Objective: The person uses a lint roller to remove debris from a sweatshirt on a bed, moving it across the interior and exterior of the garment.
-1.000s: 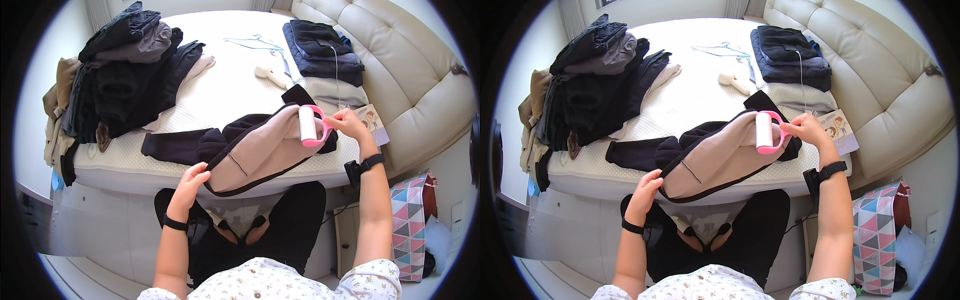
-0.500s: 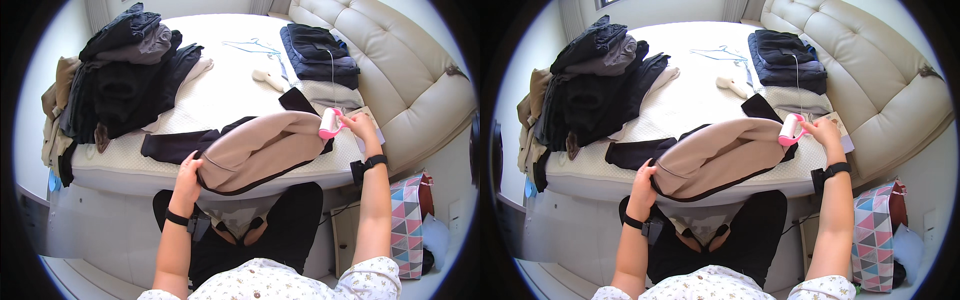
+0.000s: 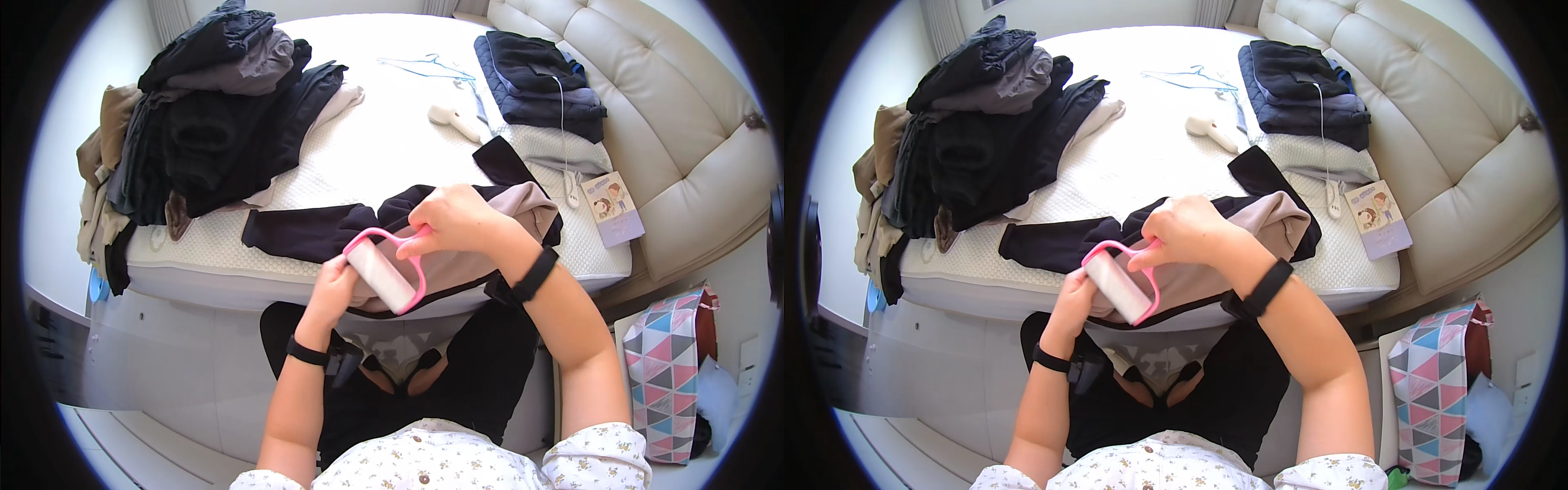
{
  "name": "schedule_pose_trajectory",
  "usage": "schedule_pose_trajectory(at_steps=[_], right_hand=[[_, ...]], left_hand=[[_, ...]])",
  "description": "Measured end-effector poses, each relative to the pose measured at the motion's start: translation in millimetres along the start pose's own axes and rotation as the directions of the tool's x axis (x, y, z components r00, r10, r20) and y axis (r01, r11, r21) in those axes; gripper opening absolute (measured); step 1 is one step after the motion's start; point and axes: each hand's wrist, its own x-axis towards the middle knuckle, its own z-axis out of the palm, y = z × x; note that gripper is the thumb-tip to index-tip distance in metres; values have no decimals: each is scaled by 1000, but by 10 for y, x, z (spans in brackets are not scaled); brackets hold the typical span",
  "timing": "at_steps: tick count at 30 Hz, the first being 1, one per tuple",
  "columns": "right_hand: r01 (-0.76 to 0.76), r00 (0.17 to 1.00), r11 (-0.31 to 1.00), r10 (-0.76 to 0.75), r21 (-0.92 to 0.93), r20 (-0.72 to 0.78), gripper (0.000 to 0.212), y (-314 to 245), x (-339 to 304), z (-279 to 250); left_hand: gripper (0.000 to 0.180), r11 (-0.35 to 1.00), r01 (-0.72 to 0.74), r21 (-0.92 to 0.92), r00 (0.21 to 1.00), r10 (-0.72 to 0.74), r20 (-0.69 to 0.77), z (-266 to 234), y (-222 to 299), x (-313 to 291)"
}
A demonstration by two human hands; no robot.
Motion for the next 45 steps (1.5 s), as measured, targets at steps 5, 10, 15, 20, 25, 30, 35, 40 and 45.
schedule_pose_trajectory(at_steps=[5, 10, 15, 20, 25, 30, 35, 40, 45], right_hand=[[-126, 992, 992, 126, 28, 17, 58, 496, -45, 463], [-252, 964, 967, 249, 26, 96, 60, 641, -172, 463], [-359, 930, 929, 364, -88, 44, 58, 1047, -569, 382], [-501, 863, 835, 500, -227, -66, 56, 1263, -1045, 114], [-729, 685, 662, 708, -173, -175, 56, 1644, -1662, -219], [-794, 497, 519, 854, 317, -154, 57, 2146, -2350, -267], [-593, 401, 424, 893, 684, -206, 56, 2043, -2430, -216], [-263, 847, 754, 479, 602, -231, 49, 1282, -1572, -238], [-242, 955, 914, 283, 325, -85, 28, 572, -827, -140]], left_hand=[[23, 992, 35, -123, 999, -38, -21, -164, -78, -22], [24, 976, 68, -206, 996, -77, -39, -153, -57, 2], [25, 910, 82, -406, 981, -145, -128, -198, -199, -30], [28, 892, 56, -448, 992, -99, -73, -323, -127, -97], [29, 906, 8, -423, 998, -34, -55, -388, -9, -135], [29, 929, -36, -368, 997, 8, -76, -420, 116, -180], [24, 991, -61, -117, 993, 72, 92, -315, 239, -195], [24, 985, -15, 173, 994, -4, 110, -90, 355, -248], [25, 594, -597, 539, 795, 529, 298, 163, 466, -159]])
